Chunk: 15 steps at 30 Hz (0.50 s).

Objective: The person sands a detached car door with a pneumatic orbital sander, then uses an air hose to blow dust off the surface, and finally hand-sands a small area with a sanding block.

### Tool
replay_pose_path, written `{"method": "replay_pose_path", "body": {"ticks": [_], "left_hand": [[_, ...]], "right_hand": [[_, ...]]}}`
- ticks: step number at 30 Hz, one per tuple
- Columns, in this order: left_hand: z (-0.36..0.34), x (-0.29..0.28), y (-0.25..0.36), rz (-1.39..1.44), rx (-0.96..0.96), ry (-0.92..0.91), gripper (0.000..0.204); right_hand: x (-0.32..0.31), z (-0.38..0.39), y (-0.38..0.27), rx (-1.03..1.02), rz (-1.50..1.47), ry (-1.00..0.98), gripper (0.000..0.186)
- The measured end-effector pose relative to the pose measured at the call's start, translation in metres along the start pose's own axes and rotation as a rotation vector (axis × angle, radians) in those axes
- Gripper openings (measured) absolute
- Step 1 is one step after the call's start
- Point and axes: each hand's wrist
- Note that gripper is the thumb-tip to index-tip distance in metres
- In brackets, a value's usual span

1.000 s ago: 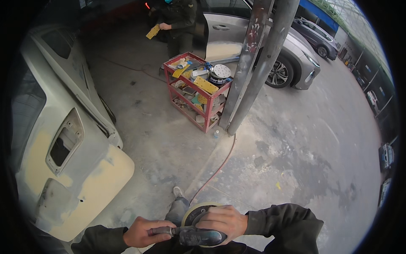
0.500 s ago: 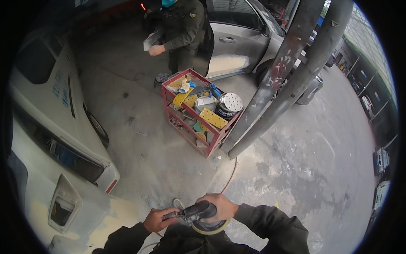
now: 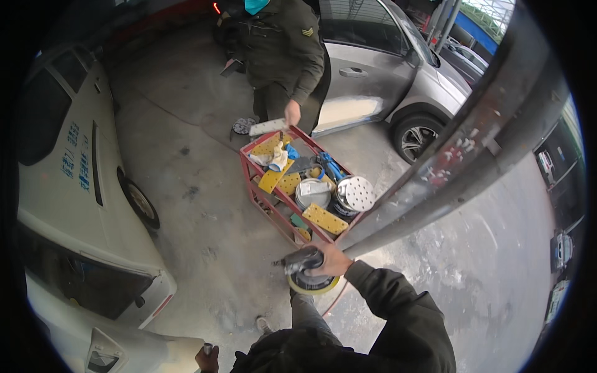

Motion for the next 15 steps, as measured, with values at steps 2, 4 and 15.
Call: {"method": "replay_pose_path", "body": {"ticks": [2, 4, 15], "left_hand": [[-0.006, 0.015, 0.002, -0.011, 0.011, 0.122, 0.028], [-0.01, 0.038, 0.02, -0.06, -0.05, 0.158, 0.028], [-0.013, 0.146, 0.185, -0.046, -0.414, -0.118, 0.041]], "right_hand": [[-0.045, -0.034, 0.009, -0.008, 0.083, 0.085, 0.07], [-0.082, -0.069, 0.014, 0.032, 0.068, 0.094, 0.07], [-0.08, -0.221, 0.099, 0.102, -0.333, 0.072, 0.064]]}}
Point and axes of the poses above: each hand's wrist, its own z-axis away from the middle knuckle, its own x-axis out of the palm, y = z × x, and after that the axes turned 1 degree about -x, right-handed
